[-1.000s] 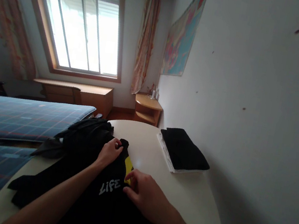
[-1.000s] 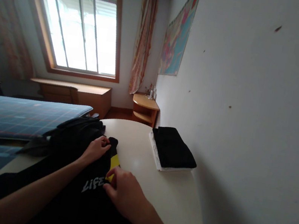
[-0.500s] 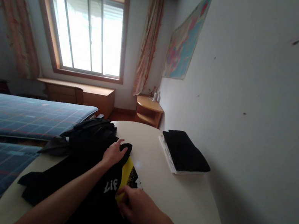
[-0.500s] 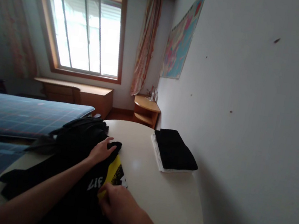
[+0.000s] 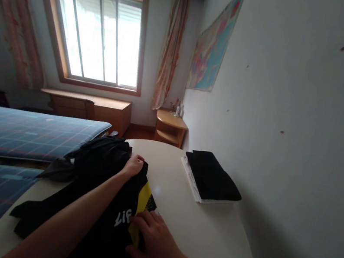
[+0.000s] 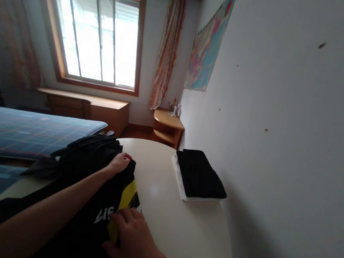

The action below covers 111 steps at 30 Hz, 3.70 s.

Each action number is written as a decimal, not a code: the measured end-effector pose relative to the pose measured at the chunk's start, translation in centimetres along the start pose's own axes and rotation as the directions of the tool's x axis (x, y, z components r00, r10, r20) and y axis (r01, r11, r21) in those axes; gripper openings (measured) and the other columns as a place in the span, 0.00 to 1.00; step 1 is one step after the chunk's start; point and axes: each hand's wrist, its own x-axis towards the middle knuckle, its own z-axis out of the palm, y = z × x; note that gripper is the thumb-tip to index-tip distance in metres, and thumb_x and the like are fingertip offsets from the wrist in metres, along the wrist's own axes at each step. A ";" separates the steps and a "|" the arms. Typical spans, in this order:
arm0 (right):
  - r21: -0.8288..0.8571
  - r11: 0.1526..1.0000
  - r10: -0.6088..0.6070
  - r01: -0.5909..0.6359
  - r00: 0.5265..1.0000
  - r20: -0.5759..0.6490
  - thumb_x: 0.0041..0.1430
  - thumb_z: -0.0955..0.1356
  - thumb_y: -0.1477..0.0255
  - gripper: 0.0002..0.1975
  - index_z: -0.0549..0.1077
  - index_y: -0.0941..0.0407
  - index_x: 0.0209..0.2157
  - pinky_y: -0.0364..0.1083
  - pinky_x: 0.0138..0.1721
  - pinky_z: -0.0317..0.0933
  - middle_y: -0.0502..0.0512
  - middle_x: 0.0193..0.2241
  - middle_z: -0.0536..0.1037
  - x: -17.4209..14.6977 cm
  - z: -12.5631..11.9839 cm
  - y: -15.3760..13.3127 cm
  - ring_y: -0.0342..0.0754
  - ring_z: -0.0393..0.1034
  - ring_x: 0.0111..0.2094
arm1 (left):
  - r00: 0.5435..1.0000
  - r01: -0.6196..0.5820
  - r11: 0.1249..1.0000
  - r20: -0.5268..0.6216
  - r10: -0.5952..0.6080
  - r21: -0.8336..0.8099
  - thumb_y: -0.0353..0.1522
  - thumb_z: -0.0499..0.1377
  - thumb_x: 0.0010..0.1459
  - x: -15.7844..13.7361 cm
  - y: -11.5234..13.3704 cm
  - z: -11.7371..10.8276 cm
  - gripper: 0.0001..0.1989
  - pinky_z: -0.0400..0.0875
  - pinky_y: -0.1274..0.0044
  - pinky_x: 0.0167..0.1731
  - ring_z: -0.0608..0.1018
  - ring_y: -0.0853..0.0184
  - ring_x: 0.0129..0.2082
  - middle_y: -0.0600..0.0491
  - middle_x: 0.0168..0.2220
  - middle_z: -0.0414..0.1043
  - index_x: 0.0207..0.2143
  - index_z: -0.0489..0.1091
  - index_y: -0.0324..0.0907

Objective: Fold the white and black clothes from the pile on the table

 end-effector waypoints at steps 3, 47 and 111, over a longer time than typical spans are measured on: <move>-0.010 1.000 0.010 -0.009 1.000 0.013 0.51 0.74 0.59 0.29 0.70 0.51 0.55 0.52 0.56 0.55 0.55 0.50 0.74 0.2 0.1 0.2 0.56 0.65 0.52 | 1.000 -0.007 1.000 -0.013 0.007 -0.017 0.25 0.51 0.60 0.0 -0.6 -0.6 0.16 0.72 0.79 0.29 0.80 0.67 0.29 0.52 0.31 0.79 0.46 0.74 0.39; 0.182 0.981 -0.077 0.067 0.996 0.051 0.59 0.66 0.72 0.14 0.76 0.52 0.46 0.42 0.42 0.63 0.51 0.37 0.80 -0.4 -2.8 0.7 0.45 0.74 0.36 | 0.988 -0.038 0.998 0.153 0.031 0.042 0.35 0.63 0.61 2.8 -0.9 0.4 0.08 0.73 0.69 0.45 0.78 0.62 0.43 0.50 0.42 0.76 0.42 0.75 0.43; 0.300 0.858 0.507 -0.417 0.779 -0.369 0.53 0.67 0.72 0.17 0.71 0.54 0.46 0.45 0.38 0.63 0.51 0.32 0.78 -1.0 -5.8 4.9 0.48 0.73 0.32 | 0.978 0.114 0.865 0.210 -0.010 -0.488 0.37 0.59 0.66 0.8 3.4 1.5 0.16 0.76 0.65 0.44 0.77 0.62 0.45 0.47 0.51 0.71 0.52 0.69 0.39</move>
